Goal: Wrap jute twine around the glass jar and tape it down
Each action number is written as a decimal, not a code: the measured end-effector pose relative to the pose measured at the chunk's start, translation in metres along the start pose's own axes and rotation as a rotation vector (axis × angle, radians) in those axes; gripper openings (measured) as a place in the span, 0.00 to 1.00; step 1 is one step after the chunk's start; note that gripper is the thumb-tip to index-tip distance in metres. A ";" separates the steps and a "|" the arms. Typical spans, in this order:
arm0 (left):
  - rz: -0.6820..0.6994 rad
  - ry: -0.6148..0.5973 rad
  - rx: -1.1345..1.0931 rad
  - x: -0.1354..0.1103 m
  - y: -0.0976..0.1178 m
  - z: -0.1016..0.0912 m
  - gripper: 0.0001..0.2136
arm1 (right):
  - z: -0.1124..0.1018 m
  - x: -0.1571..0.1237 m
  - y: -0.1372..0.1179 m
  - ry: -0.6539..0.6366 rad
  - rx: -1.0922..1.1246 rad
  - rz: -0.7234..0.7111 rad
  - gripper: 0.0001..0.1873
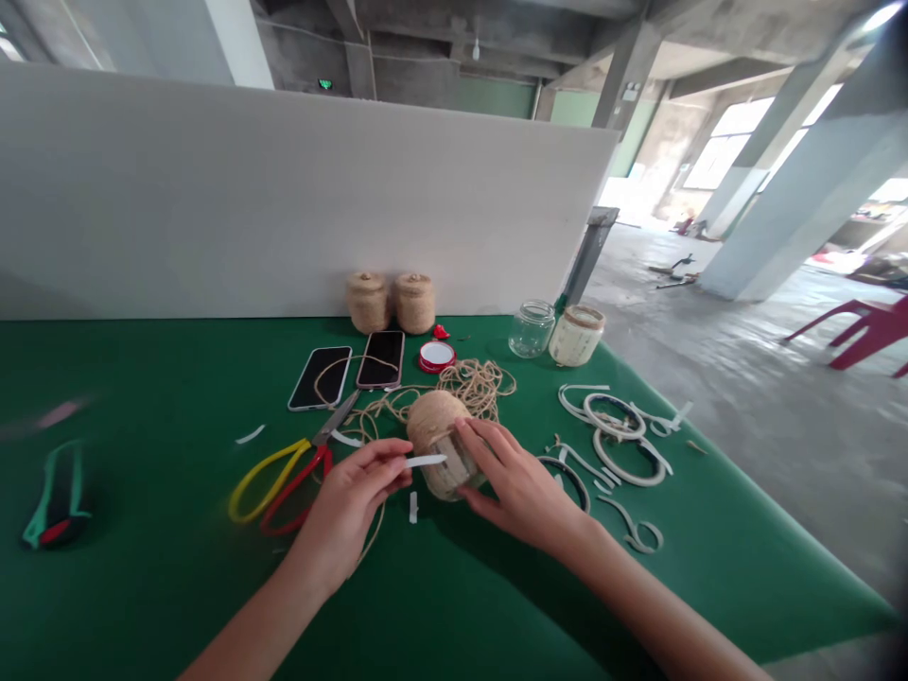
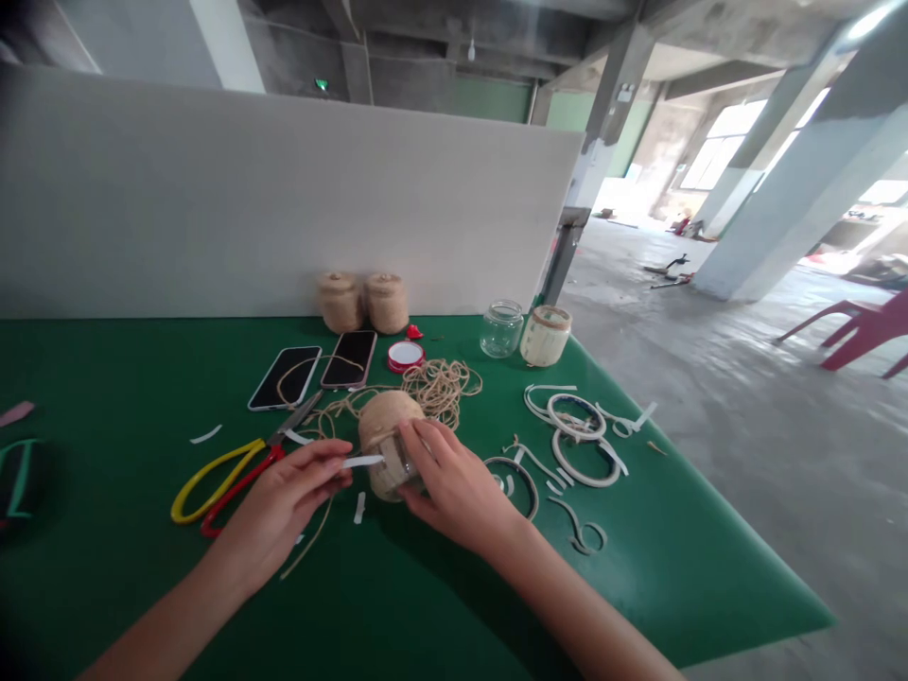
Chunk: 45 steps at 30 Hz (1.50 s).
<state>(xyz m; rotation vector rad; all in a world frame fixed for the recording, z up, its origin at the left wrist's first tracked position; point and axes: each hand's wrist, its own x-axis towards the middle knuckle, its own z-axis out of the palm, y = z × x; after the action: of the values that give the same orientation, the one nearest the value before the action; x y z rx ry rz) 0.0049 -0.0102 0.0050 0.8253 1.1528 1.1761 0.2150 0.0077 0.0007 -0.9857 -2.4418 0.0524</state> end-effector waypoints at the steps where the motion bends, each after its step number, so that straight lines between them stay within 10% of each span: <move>1: 0.024 0.032 -0.005 0.001 -0.003 0.002 0.12 | 0.000 0.000 0.000 0.003 -0.002 -0.002 0.39; 22: 0.080 0.268 -0.017 0.002 -0.021 0.025 0.13 | -0.002 0.002 -0.007 0.021 -0.106 -0.050 0.26; 45: 0.038 0.251 -0.018 0.006 -0.027 0.033 0.12 | 0.000 -0.001 -0.003 -0.056 -0.047 -0.004 0.29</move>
<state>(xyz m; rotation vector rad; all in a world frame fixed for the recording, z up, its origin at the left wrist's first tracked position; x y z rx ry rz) 0.0437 -0.0082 -0.0133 0.7019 1.3334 1.3473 0.2138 0.0048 0.0008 -1.0127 -2.5061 0.0221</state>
